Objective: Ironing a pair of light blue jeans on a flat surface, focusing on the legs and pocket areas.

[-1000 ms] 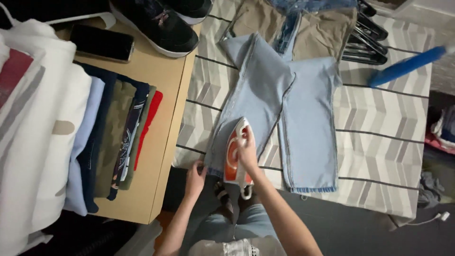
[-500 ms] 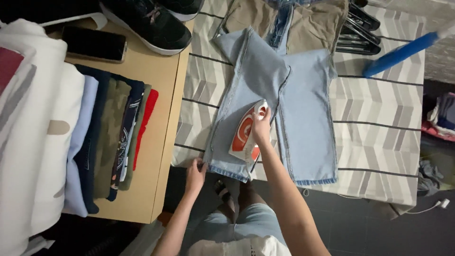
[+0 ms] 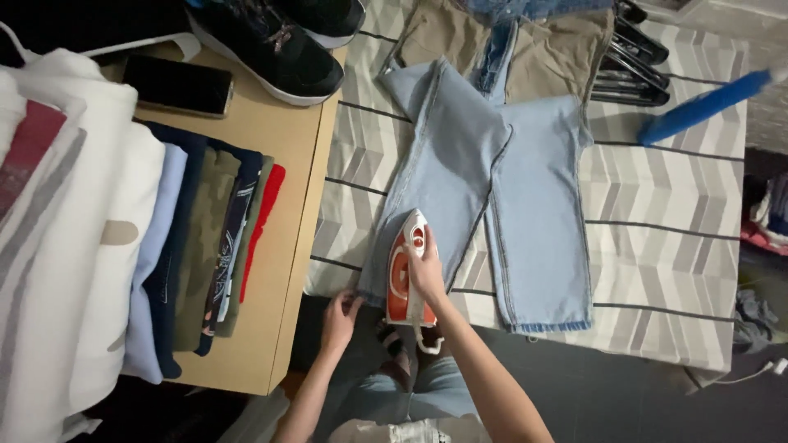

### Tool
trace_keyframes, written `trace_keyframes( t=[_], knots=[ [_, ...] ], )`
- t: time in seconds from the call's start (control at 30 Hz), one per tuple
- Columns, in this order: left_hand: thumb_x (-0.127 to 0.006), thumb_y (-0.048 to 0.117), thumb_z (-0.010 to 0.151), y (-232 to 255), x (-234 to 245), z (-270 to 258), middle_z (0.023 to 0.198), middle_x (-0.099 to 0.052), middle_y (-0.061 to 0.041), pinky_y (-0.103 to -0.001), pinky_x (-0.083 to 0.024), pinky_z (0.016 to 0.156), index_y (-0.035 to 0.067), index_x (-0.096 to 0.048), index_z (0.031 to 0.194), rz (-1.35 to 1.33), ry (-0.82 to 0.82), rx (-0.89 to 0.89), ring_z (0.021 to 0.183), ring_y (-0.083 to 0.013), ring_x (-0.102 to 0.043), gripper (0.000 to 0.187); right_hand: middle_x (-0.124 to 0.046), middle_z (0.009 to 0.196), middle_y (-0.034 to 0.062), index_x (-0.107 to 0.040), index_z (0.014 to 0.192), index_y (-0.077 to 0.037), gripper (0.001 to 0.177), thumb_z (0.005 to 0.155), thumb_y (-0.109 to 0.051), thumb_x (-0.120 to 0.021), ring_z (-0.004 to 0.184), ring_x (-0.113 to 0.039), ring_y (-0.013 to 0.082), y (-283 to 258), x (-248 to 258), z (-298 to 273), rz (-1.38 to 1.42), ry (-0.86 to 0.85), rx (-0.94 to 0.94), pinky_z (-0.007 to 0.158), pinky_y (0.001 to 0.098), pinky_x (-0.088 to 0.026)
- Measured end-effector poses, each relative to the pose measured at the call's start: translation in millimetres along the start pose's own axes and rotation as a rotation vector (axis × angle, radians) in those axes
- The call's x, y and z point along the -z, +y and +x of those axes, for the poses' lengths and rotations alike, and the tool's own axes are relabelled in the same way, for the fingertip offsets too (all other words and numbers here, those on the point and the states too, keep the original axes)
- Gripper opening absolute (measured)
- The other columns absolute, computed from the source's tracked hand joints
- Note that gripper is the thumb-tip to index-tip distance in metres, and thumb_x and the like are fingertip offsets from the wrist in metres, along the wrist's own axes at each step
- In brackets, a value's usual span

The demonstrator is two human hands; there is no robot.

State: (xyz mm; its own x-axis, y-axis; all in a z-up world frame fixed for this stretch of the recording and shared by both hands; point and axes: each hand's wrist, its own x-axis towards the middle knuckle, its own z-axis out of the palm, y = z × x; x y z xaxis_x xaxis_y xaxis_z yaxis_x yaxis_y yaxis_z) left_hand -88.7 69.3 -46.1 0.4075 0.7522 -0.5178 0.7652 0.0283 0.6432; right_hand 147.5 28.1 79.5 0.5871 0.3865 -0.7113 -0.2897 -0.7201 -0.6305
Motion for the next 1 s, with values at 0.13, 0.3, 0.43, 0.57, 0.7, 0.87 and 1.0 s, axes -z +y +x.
trace_keyframes(
  t=[0.13,0.3,0.43,0.57,0.7,0.87,1.0],
  knots=[
    [-0.065,0.044,0.101,-7,-3,12,0.118,-0.074,-0.018,-0.047,-0.060,0.091,0.009,-0.066,0.129,0.077,-0.034,0.060,0.113,-0.0363,-0.071,0.045,-0.053,0.149,0.0334,-0.025,0.166,-0.038,0.079,0.097,-0.055,-0.059,0.141,-0.049,0.0508,6,-8,81,-0.019,0.037,0.050,0.119,0.0575,-0.039],
    [-0.062,0.045,0.105,-2,1,5,0.128,-0.071,-0.019,-0.046,-0.059,0.095,0.009,-0.062,0.137,-0.037,-0.082,0.137,0.119,-0.0353,-0.069,0.048,-0.052,0.149,0.0351,-0.028,0.166,-0.030,0.078,0.099,-0.048,-0.061,0.140,-0.050,0.0523,-54,10,108,0.046,0.092,0.145,0.116,0.0599,-0.040],
    [-0.066,0.043,0.103,8,5,3,0.127,-0.070,-0.019,-0.046,-0.059,0.096,0.007,-0.063,0.137,-0.051,-0.063,0.125,0.120,-0.0344,-0.069,0.050,-0.053,0.148,0.0353,-0.028,0.166,-0.024,0.081,0.097,-0.045,-0.066,0.138,-0.051,0.0522,-31,9,189,0.012,0.140,0.198,0.116,0.0601,-0.041],
    [-0.068,0.042,0.102,5,7,5,0.124,-0.072,-0.017,-0.046,-0.057,0.099,0.006,-0.066,0.132,-0.094,-0.076,0.136,0.120,-0.0340,-0.068,0.046,-0.051,0.152,0.0311,-0.029,0.166,-0.031,0.081,0.096,-0.050,-0.066,0.140,-0.049,0.0510,-25,3,161,-0.024,0.109,0.164,0.117,0.0587,-0.041],
    [-0.074,0.034,0.099,-7,-6,16,0.117,-0.073,-0.021,-0.048,-0.057,0.097,0.000,-0.070,0.123,-0.107,-0.024,0.108,0.115,-0.0374,-0.070,0.042,-0.046,0.156,0.0328,-0.028,0.166,-0.032,0.077,0.098,-0.048,-0.061,0.143,-0.044,0.0530,-56,2,32,-0.067,-0.030,0.114,0.120,0.0604,-0.037],
    [-0.077,0.033,0.096,-32,-14,25,0.111,-0.076,-0.019,-0.046,-0.059,0.092,0.003,-0.073,0.118,-0.106,0.005,0.015,0.110,-0.0367,-0.072,0.037,-0.044,0.159,0.0272,-0.025,0.166,-0.038,0.077,0.097,-0.047,-0.060,0.144,-0.044,0.0506,0,-19,6,-0.095,-0.107,0.079,0.121,0.0580,-0.038],
    [-0.076,0.031,0.098,-53,-23,33,0.105,-0.078,-0.018,-0.044,-0.060,0.088,0.004,-0.074,0.113,-0.121,0.018,-0.060,0.103,-0.0355,-0.075,0.031,-0.051,0.156,0.0235,-0.029,0.165,-0.040,0.079,0.095,-0.048,-0.064,0.143,-0.048,0.0479,16,-30,24,0.011,-0.071,0.055,0.119,0.0561,-0.041]
  ],
)
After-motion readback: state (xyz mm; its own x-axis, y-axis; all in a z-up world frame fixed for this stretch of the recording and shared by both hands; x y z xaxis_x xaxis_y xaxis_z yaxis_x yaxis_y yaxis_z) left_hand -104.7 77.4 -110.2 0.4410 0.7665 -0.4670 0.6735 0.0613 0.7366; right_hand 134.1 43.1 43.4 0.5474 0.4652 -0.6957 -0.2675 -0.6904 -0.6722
